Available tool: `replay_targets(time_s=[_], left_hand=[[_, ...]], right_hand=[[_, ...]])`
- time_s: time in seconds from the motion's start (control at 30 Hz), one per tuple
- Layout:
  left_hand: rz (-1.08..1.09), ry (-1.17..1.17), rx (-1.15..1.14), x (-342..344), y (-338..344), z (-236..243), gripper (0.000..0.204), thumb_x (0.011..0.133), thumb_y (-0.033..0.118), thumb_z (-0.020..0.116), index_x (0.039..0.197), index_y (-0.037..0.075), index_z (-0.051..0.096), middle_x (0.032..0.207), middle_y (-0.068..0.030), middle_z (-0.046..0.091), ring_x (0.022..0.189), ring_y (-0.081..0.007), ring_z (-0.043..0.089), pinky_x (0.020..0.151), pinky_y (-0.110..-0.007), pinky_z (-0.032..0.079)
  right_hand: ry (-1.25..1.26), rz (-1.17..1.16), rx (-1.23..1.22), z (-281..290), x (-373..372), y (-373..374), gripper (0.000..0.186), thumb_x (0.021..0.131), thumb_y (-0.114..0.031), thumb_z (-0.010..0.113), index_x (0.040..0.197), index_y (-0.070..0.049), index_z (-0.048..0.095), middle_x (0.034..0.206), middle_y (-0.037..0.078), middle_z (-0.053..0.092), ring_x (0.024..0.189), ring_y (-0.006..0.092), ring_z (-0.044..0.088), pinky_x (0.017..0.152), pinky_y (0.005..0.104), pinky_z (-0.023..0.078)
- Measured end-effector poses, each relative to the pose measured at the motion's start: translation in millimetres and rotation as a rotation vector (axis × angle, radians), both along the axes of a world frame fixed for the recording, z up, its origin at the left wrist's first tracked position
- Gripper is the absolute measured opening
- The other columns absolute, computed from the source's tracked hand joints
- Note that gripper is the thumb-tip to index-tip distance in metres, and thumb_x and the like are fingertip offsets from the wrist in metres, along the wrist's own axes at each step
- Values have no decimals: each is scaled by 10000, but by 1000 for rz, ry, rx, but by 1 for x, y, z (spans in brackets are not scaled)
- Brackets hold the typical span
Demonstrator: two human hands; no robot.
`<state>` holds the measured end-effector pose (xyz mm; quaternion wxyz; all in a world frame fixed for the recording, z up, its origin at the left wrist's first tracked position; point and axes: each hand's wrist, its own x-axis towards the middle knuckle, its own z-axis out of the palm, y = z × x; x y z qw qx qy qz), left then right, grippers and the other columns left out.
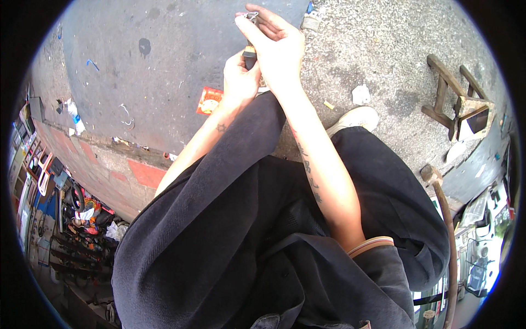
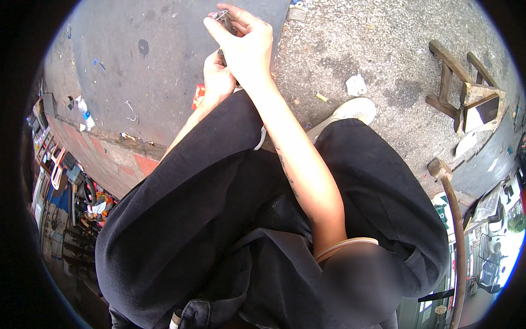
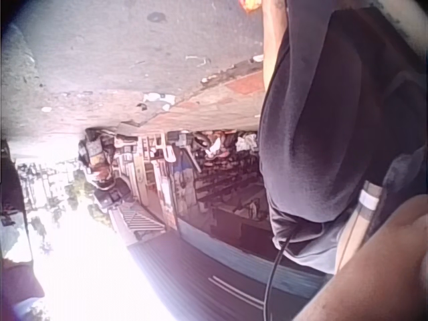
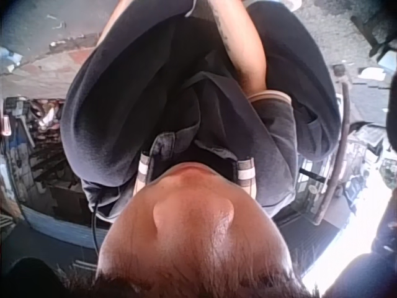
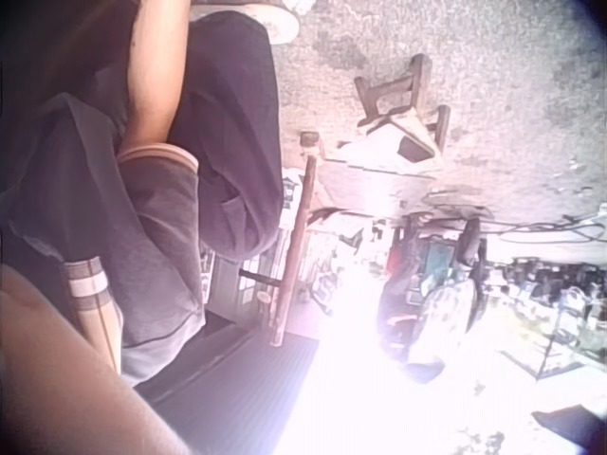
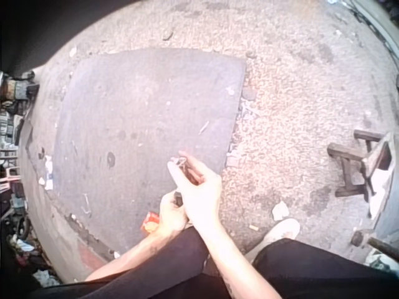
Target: The person sits on the ground and uses pliers to bend and shape a thin metal wire into loops and hooks. They repeatedly grip, twist, and adjust the wire with the pliers, occasionally inspecting the formed shapes by hand.
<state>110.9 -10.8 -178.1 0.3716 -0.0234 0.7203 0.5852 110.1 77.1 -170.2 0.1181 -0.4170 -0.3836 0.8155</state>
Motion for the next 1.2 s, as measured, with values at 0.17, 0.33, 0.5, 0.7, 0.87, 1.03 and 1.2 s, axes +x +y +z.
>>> replay_targets(time_s=[0.17,0.33,0.5,0.7,0.87,1.03,1.2], left_hand=[[-60,-39,-43,-3,-2,-3,140,959,105,662,1001,-27,642,896,-31,695,779,-87,632,661,-244,508],[-84,-1,-76,-2,-3,-4,147,975,126,645,1004,-18,644,895,-19,691,787,-82,630,663,-241,504],[-55,90,-92,1,-3,-3,188,977,176,650,913,-1,639,696,54,573,631,-37,493,569,-245,415],[-169,90,-139,-6,-4,0,161,989,136,637,953,-20,645,838,-2,675,734,-63,604,639,-236,483],[-186,98,-203,-7,2,9,165,988,140,633,955,-21,650,827,-6,675,742,-64,604,643,-230,477],[-177,115,-207,-8,5,10,144,985,131,630,972,-9,657,827,-5,677,729,-71,608,632,-234,476],[-118,40,-180,-5,3,7,143,979,140,635,977,-1,658,797,16,650,691,-64,572,614,-251,467]], right_hand=[[61,-25,-31,-6,2,-1,398,876,17,739,1259,61,640,1120,110,719,1021,128,669,921,244,520],[73,-21,-40,-7,4,-2,414,877,27,732,1274,72,622,1179,139,703,1094,163,661,992,282,505],[83,5,-66,-7,5,-1,421,873,22,738,1272,76,619,1207,157,692,1134,178,646,1021,300,492],[119,14,-99,-12,8,3,430,875,27,730,1284,81,606,1212,161,690,1146,188,646,1028,301,491],[161,-23,-87,-15,10,1,430,874,55,713,1288,88,598,1212,170,688,1145,197,652,1028,302,497],[107,-50,-135,-15,8,4,422,865,66,717,1273,88,611,1203,168,692,1118,192,664,1019,299,506],[75,-57,-94,-12,6,-1,416,854,58,737,1255,82,630,1188,160,700,1093,179,671,986,289,520]])
